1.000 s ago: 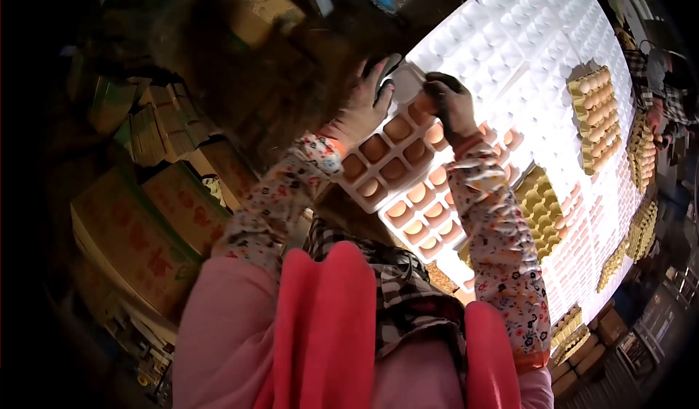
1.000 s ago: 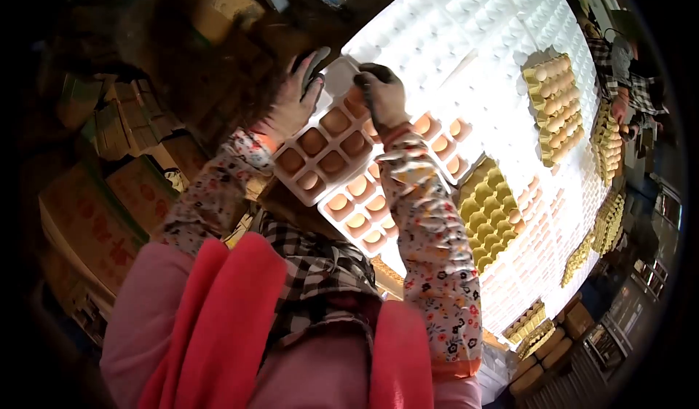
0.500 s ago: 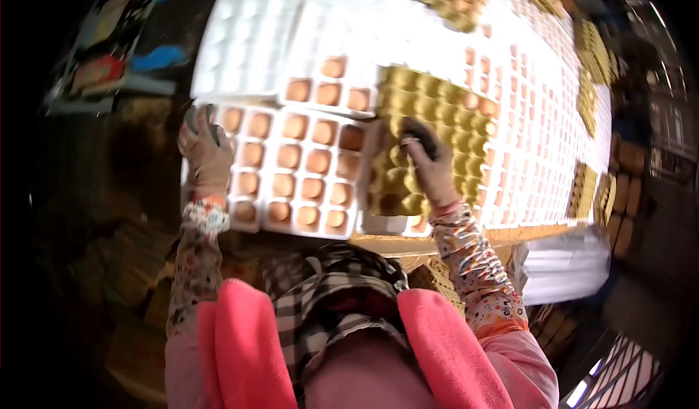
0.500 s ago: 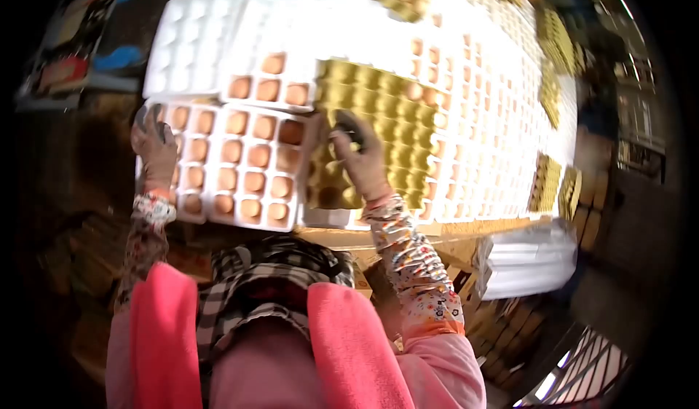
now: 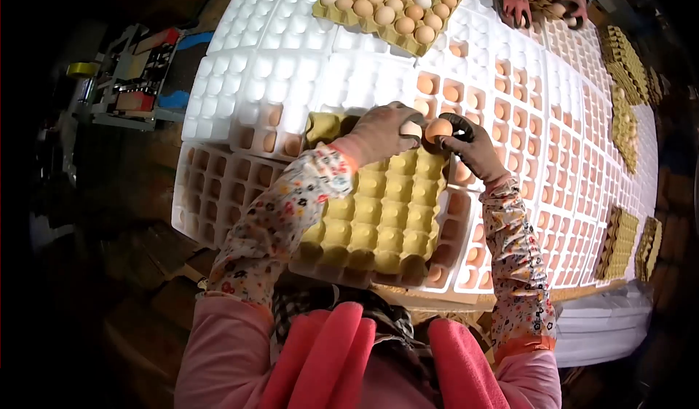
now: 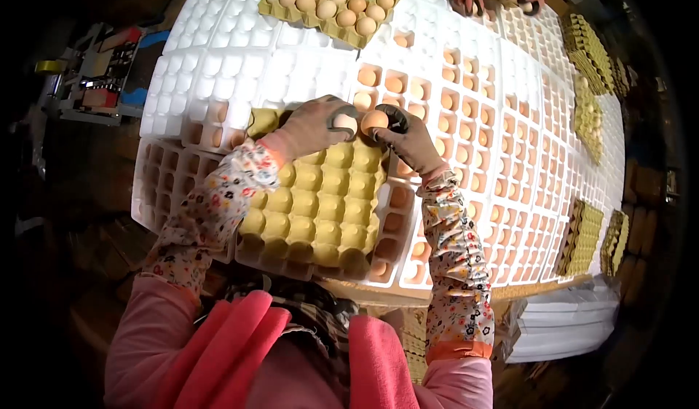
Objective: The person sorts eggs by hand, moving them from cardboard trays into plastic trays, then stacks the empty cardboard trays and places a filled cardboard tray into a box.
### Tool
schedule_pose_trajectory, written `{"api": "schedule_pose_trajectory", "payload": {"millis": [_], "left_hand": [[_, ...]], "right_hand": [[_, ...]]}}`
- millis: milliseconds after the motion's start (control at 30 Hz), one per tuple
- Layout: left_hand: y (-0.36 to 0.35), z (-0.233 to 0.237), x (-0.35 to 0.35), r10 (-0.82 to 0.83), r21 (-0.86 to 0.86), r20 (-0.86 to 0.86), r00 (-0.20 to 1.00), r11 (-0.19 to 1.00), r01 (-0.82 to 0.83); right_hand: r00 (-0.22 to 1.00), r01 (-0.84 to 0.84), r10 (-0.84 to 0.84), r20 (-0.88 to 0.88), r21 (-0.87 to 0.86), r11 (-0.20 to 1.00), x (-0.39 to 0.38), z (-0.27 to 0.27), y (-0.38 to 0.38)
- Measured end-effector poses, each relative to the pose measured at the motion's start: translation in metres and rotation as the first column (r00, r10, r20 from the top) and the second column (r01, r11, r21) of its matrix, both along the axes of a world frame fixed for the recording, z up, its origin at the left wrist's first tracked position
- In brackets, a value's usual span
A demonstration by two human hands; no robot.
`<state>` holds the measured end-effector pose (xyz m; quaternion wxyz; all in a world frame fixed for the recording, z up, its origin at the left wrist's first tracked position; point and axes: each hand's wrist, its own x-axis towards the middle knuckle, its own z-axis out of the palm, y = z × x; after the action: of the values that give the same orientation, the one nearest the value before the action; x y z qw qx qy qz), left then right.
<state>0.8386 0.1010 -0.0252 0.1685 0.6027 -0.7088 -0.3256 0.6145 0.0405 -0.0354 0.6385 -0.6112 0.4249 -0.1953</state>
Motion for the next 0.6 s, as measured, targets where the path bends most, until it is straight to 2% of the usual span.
{"api": "schedule_pose_trajectory", "payload": {"millis": [33,67,133,167,200,267,300,333,367,400,433,467,500,533,567,600], "left_hand": [[0.000,0.010,0.004,0.239,0.137,-0.258,0.936,0.968,-0.210],[-0.004,-0.002,0.010,0.364,0.097,-0.390,0.846,0.930,-0.355],[-0.017,-0.001,0.010,0.500,-0.069,-0.018,0.866,0.863,-0.500],[-0.031,-0.002,0.012,0.428,0.022,0.105,0.897,0.901,-0.433],[-0.038,-0.022,0.013,0.394,-0.032,0.191,0.899,0.918,-0.396],[-0.042,-0.022,0.015,0.518,-0.135,0.120,0.847,0.854,-0.503],[-0.036,-0.015,0.021,0.527,-0.181,0.029,0.849,0.838,-0.514],[-0.019,-0.004,0.028,0.530,-0.219,-0.062,0.846,0.819,-0.530],[0.002,-0.009,0.039,0.528,-0.347,-0.081,0.845,0.780,-0.520],[0.031,0.000,0.045,0.460,-0.566,-0.089,0.883,0.706,-0.425],[0.063,-0.006,0.056,0.478,-0.592,-0.051,0.877,0.693,-0.412],[0.097,0.007,0.058,0.557,-0.476,0.001,0.830,0.731,-0.490],[0.133,0.008,0.056,0.640,-0.440,0.084,0.764,0.712,-0.548],[0.165,0.003,0.056,0.686,-0.394,0.077,0.724,0.688,-0.610],[0.192,-0.013,0.055,0.690,-0.331,-0.023,0.723,0.677,-0.657],[0.213,-0.035,0.054,0.801,-0.112,-0.007,0.598,0.594,-0.797]], "right_hand": [[0.989,0.019,-0.039,0.145,0.139,0.990,0.001,-0.005,-0.014],[0.960,0.079,-0.102,0.260,0.095,0.992,0.011,-0.015,-0.024],[0.988,0.068,-0.049,0.145,-0.131,0.989,0.038,-0.029,-0.044],[0.997,-0.022,0.055,0.062,-0.442,0.897,0.054,-0.035,-0.054],[0.995,0.074,-0.046,0.085,-0.353,0.933,0.071,-0.042,-0.058],[0.998,-0.056,0.038,-0.047,-0.464,0.884,0.086,-0.067,-0.078],[0.994,-0.056,0.002,-0.107,-0.505,0.862,0.085,-0.078,-0.078],[0.998,0.012,-0.041,-0.053,-0.469,0.883,0.077,-0.074,-0.072],[0.997,0.073,-0.082,-0.003,-0.431,0.899,0.066,-0.064,-0.058],[0.991,0.135,-0.127,0.046,-0.394,0.909,0.053,-0.052,-0.043],[0.982,0.178,-0.188,0.016,-0.411,0.894,0.035,-0.039,-0.022],[0.967,0.223,-0.254,-0.015,-0.432,0.874,0.013,-0.027,0.006],[0.950,0.197,-0.296,-0.099,-0.548,0.813,-0.013,-0.028,0.034],[0.918,0.157,-0.354,-0.180,-0.654,0.740,-0.035,-0.030,0.065],[0.873,0.017,-0.332,-0.357,-0.658,0.752,-0.049,-0.024,0.101],[0.787,-0.120,-0.315,-0.530,-0.632,0.765,-0.060,-0.017,0.129]]}}
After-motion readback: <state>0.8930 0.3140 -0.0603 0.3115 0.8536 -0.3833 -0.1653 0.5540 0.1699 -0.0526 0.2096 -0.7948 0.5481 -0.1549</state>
